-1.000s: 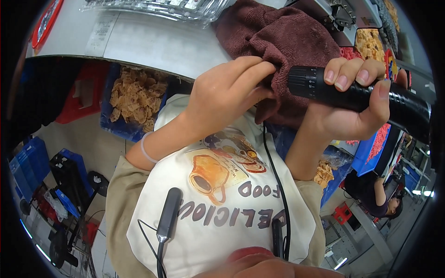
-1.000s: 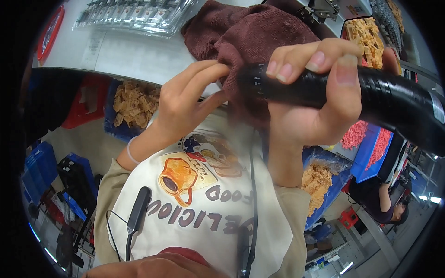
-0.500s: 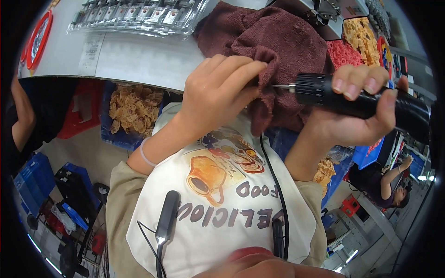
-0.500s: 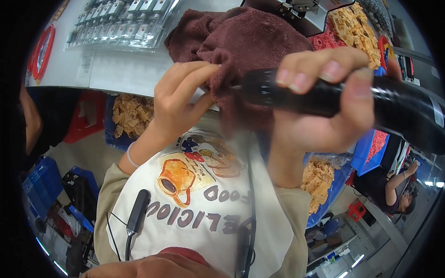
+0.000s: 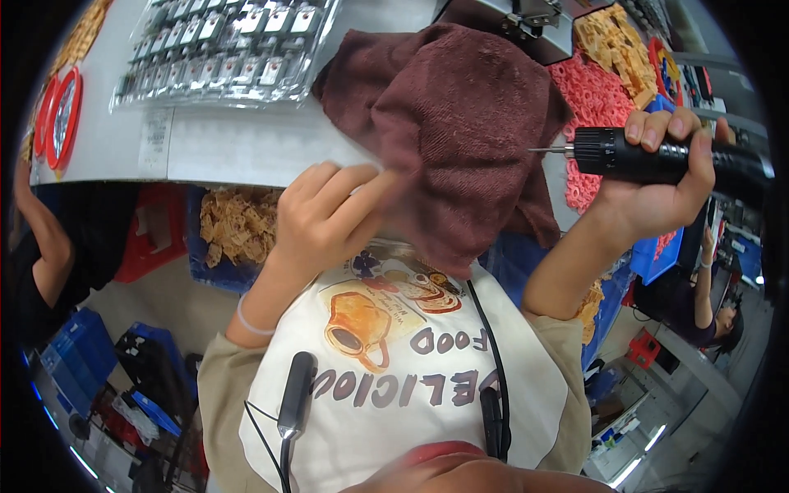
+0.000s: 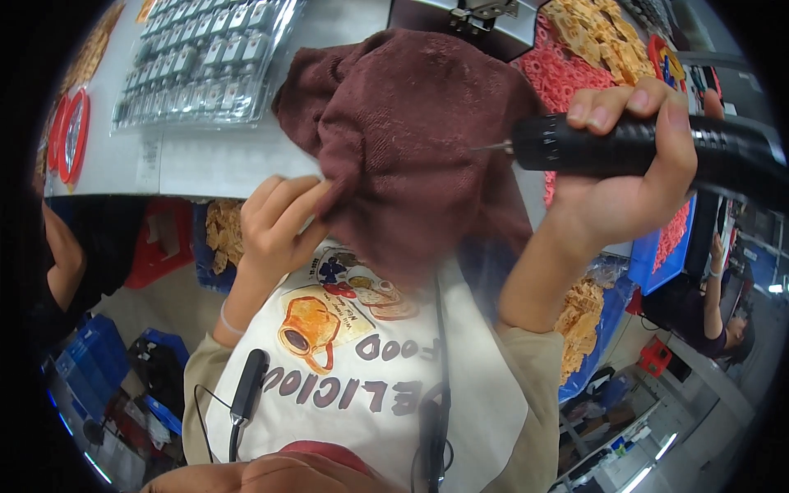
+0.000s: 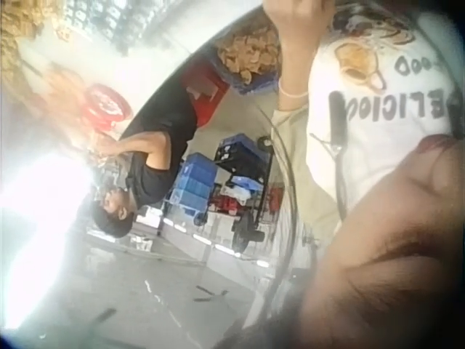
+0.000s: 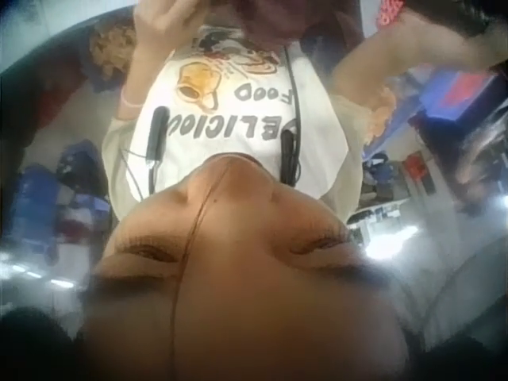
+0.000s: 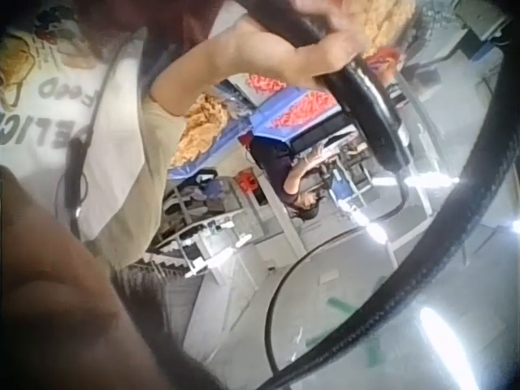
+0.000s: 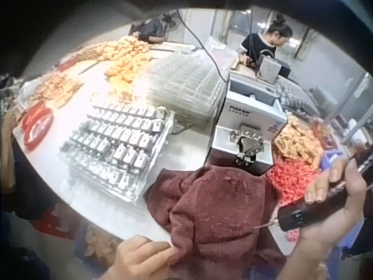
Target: The person assembles small plastic components for a toy by securing pink plastic gears into a plastic toy housing with small screws using an electric screwdriver.
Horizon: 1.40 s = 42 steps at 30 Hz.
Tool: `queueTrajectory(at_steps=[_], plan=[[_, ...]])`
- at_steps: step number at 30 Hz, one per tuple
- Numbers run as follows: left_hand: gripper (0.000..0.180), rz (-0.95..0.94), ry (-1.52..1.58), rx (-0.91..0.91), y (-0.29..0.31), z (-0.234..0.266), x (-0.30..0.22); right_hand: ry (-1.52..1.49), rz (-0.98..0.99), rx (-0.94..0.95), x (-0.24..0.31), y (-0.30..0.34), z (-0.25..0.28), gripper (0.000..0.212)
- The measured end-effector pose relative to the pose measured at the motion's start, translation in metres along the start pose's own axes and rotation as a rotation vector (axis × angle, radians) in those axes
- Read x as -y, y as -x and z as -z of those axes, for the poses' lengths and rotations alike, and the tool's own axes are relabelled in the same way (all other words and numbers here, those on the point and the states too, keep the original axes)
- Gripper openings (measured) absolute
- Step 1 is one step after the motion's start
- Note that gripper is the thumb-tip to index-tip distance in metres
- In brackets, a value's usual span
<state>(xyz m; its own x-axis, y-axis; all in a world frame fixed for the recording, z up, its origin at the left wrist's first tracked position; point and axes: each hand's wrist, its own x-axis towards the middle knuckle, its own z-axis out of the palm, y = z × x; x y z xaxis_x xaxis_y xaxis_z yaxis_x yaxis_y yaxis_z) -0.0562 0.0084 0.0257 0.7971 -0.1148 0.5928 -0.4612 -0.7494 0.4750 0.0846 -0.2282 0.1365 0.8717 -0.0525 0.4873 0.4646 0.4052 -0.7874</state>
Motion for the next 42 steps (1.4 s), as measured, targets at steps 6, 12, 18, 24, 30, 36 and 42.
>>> queueTrajectory(at_steps=[6, 12, 18, 24, 30, 36, 42], plan=[[0.034, 0.002, -0.060, 0.137, 0.014, 0.067, 0.024, 0.409, -0.103, -0.192, -0.010, -0.027, 0.044, 0.058], [0.020, 0.389, -0.232, -0.449, -0.015, 0.139, 0.074, 0.663, -0.417, -0.067, -0.033, -0.010, 0.053, 0.080], [0.032, 0.353, -0.405, -0.136, -0.051, 0.144, 0.109, 0.775, -0.484, 0.068, -0.055, 0.002, 0.049, 0.078], [0.038, 0.269, -0.452, 0.017, -0.064, 0.102, 0.114, 0.907, -0.257, 0.174, -0.070, 0.008, 0.045, 0.071], [0.037, 0.132, -0.358, 0.105, -0.083, 0.072, 0.082, 1.284, -0.222, 0.225, -0.064, 0.012, 0.042, 0.060], [0.032, 0.217, -0.546, 0.070, -0.074, 0.058, 0.074, 1.207, -0.205, 0.264, -0.044, -0.038, 0.070, 0.035], [0.030, 0.221, -0.427, 0.023, -0.079, 0.049, 0.078, 1.750, 0.075, 0.197, -0.052, -0.151, 0.219, 0.050]])
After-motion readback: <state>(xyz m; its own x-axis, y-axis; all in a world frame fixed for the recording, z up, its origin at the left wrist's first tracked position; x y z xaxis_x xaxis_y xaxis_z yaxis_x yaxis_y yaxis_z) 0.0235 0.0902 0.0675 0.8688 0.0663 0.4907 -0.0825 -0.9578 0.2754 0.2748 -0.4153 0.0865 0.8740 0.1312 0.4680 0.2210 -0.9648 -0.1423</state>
